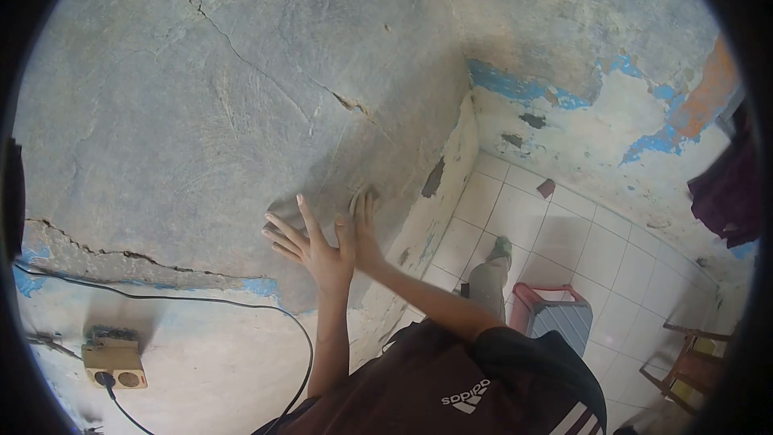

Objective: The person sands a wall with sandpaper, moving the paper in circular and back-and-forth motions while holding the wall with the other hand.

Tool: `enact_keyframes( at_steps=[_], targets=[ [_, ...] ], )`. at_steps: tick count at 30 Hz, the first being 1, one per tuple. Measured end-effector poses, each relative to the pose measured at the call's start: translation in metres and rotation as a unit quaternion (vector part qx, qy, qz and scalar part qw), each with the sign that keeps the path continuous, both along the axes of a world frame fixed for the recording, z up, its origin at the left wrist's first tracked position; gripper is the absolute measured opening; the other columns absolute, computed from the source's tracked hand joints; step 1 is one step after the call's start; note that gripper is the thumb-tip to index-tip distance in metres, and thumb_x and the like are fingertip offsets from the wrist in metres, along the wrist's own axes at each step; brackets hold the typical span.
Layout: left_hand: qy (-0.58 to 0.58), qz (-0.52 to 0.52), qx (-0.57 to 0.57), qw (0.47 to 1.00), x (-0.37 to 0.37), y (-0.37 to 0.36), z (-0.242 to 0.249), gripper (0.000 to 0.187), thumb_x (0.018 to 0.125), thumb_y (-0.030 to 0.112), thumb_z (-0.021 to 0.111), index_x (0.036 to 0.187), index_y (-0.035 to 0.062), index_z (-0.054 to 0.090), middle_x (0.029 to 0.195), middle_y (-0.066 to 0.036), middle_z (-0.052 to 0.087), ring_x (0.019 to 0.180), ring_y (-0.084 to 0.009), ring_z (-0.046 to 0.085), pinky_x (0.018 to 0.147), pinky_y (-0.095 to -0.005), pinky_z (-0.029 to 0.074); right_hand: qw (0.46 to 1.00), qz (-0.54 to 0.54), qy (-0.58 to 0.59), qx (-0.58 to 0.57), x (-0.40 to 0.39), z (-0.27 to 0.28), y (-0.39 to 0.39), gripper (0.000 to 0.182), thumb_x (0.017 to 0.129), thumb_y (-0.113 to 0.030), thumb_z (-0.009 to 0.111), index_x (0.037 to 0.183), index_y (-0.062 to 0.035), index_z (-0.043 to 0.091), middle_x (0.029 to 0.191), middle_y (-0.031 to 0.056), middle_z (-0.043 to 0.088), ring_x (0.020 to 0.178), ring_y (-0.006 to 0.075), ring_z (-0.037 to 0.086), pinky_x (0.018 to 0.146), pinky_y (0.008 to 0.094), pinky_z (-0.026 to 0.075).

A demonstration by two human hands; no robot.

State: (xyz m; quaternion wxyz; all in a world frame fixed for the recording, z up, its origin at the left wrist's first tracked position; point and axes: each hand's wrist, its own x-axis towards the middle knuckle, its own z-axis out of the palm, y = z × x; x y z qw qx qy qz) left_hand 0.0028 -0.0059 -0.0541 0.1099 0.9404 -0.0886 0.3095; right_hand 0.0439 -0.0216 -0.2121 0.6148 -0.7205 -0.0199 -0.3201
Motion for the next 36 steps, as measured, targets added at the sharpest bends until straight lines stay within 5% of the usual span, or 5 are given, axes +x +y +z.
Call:
enact_keyframes(
  at_steps=[7,14,23,29,36],
  targets=[
    [-0.018,0.010,-0.006,1.000,0.019,-0.023,0.015,0.069,0.094,0.037,0.060,0.156,0.0175,0.037,0.161,-0.038,0.000,0.141,-0.0675,-0.010,0.103,-0.0819,0.003,0.992,-0.010,0.102,0.077,0.091,0.021,-0.126,0.065,0.108,-0.026,0.033,0.157,0.0057,0.005,0.165,0.0268,-0.001,0.154,0.0397,0.000,0.124,0.0442,0.007],
    [-0.048,0.026,-0.045,0.997,0.065,-0.079,0.030,0.068,0.093,0.034,0.062,0.155,0.0165,0.039,0.162,-0.035,-0.003,0.141,-0.0660,-0.014,0.102,-0.0826,0.001,0.997,0.055,0.046,0.032,0.069,0.004,-0.114,0.065,0.108,-0.028,0.031,0.157,0.0066,0.006,0.164,0.0303,0.001,0.151,0.0497,0.000,0.122,0.0531,0.009],
    [-0.054,0.091,-0.047,0.993,0.096,-0.130,0.040,0.069,0.095,0.034,0.062,0.157,0.0197,0.036,0.164,-0.029,-0.002,0.144,-0.0617,-0.012,0.107,-0.0789,0.002,0.999,0.035,-0.018,-0.032,0.146,0.082,-0.215,0.063,0.108,-0.027,0.032,0.156,0.0090,0.011,0.161,0.0350,0.005,0.150,0.0522,0.004,0.121,0.0533,0.011],
    [-0.062,0.081,-0.077,0.992,0.115,-0.162,0.037,0.072,0.095,0.035,0.062,0.158,0.0183,0.032,0.164,-0.029,-0.004,0.145,-0.0610,-0.011,0.108,-0.0783,0.002,0.987,0.124,0.005,-0.104,0.109,0.026,-0.203,0.062,0.107,-0.024,0.033,0.154,0.0119,0.013,0.160,0.0363,0.009,0.147,0.0568,0.006,0.121,0.0552,0.013],
    [-0.059,0.069,-0.050,0.995,0.135,-0.179,0.031,0.071,0.095,0.033,0.063,0.157,0.0172,0.034,0.162,-0.034,-0.003,0.143,-0.0639,-0.013,0.106,-0.0798,0.001,0.997,0.032,-0.057,-0.043,0.182,0.110,-0.267,0.061,0.105,-0.020,0.038,0.152,0.0140,0.016,0.158,0.0386,0.012,0.147,0.0572,0.008,0.119,0.0591,0.015]
  ],
)
